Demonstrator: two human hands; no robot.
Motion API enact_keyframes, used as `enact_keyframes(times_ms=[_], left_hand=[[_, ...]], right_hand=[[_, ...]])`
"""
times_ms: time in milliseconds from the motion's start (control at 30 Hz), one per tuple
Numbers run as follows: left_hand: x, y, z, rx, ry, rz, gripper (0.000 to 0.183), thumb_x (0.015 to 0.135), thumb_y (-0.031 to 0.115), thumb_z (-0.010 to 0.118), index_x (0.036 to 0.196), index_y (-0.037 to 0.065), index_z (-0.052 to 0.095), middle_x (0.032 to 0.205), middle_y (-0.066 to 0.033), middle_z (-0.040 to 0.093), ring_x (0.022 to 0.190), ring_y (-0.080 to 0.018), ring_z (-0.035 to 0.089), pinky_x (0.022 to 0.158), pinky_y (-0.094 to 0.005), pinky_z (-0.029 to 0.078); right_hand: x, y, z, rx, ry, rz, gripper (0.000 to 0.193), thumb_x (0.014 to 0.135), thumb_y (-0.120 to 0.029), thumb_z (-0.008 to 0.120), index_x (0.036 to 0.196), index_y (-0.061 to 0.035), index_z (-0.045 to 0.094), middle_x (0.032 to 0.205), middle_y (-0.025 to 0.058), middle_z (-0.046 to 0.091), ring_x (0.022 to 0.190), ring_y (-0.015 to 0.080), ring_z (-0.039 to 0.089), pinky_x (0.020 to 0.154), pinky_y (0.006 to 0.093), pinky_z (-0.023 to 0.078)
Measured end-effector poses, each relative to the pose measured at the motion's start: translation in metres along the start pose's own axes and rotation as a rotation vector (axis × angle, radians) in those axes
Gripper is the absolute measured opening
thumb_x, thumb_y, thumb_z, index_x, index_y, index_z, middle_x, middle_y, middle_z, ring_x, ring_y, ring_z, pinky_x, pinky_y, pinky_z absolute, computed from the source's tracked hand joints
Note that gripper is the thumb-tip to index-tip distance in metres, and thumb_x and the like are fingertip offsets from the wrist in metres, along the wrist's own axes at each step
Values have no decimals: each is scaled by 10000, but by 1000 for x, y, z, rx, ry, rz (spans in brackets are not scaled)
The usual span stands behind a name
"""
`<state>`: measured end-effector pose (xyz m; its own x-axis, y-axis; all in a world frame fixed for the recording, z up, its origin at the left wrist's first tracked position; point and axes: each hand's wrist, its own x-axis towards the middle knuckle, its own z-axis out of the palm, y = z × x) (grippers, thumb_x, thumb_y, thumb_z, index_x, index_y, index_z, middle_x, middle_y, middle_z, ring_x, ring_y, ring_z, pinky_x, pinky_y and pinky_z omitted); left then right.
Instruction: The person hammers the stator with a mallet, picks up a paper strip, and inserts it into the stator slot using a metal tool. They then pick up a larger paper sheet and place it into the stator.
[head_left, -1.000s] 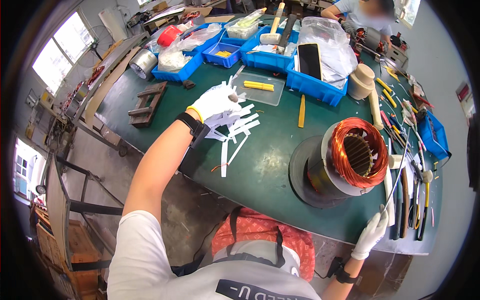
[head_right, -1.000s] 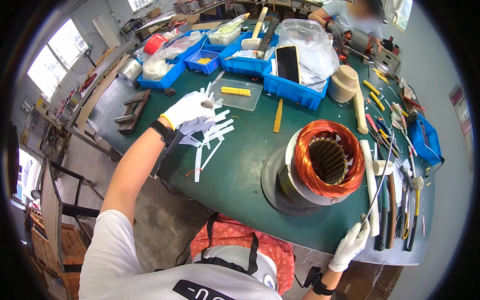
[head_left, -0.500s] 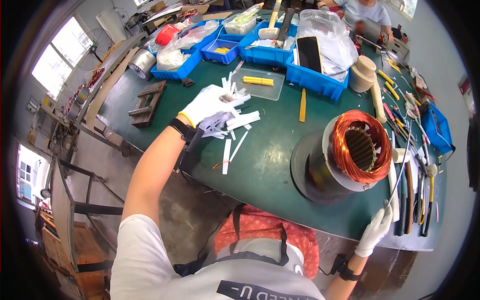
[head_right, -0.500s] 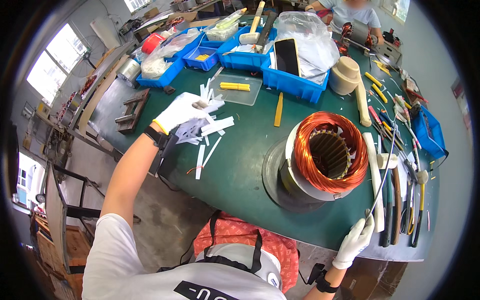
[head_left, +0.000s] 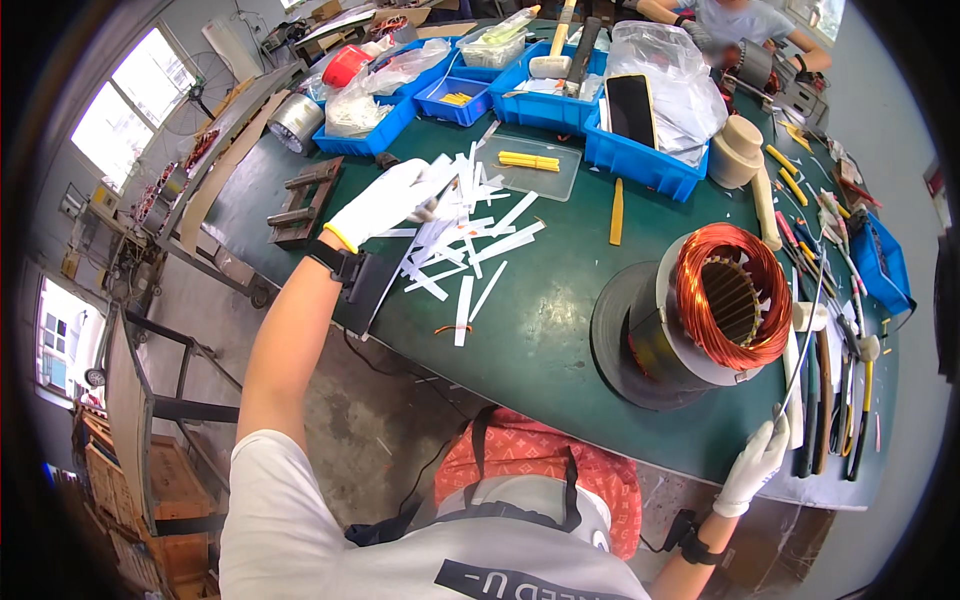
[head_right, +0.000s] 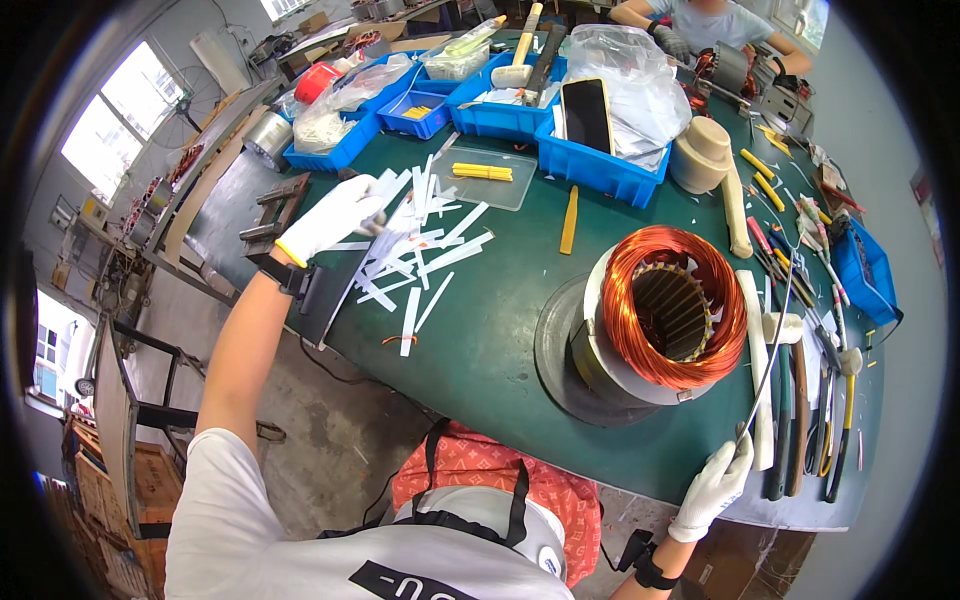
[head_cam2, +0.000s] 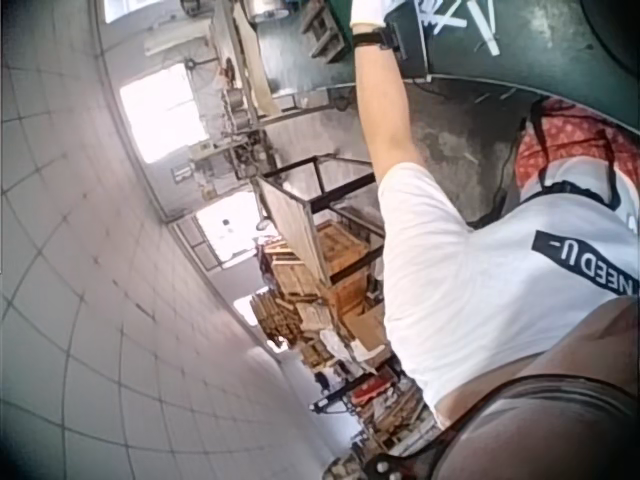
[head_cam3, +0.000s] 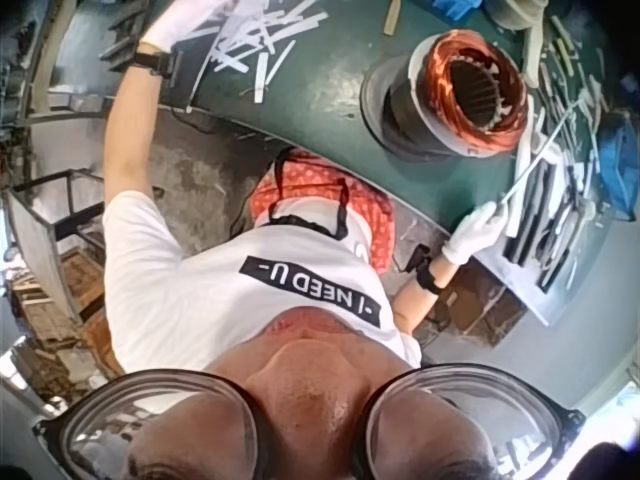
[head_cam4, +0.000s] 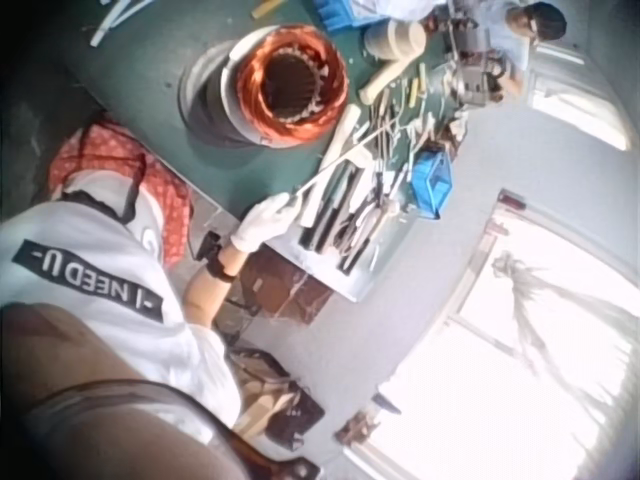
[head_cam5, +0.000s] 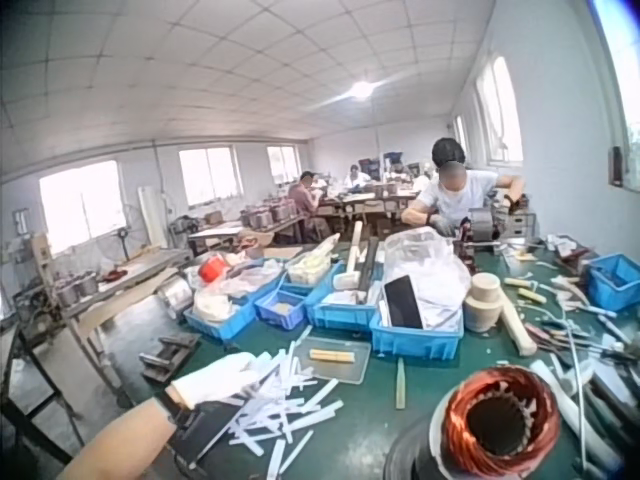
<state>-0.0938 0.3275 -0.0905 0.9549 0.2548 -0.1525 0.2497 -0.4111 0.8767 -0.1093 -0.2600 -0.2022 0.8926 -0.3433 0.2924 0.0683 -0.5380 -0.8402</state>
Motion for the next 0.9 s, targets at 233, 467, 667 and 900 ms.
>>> enact_keyframes(times_ms=[233,467,667,900], left_hand=[[-24,-24,-35,734,44,63,368,957,306,560,1209,38,535,1059,-211,592,1004,-381,590,848,-416,476],[-68,-53,-15,805,143,-64,592,861,514,621,1206,46,508,1210,-242,561,1103,-405,572,906,-454,462],[-64,-43,4,921,103,-51,500,910,436,580,1215,46,517,1093,-203,612,1010,-361,605,866,-416,471],[31,5,85,694,141,298,496,849,464,641,1089,31,656,1056,-197,648,978,-343,640,829,-426,501]], right_hand=[[-1,3,-1,-21,3,-26,322,1012,-73,466,1304,49,523,1206,54,626,691,65,436,604,222,404],[1,5,0,-14,-36,-18,325,1016,-80,467,1308,50,524,1196,54,629,693,68,437,597,218,398],[5,9,1,-22,-1,-44,327,1016,-86,470,1303,52,537,1092,8,602,672,56,389,583,223,367],[8,14,-1,-72,-16,-84,317,1014,-92,465,1282,57,547,1106,58,626,740,93,468,651,242,423]])
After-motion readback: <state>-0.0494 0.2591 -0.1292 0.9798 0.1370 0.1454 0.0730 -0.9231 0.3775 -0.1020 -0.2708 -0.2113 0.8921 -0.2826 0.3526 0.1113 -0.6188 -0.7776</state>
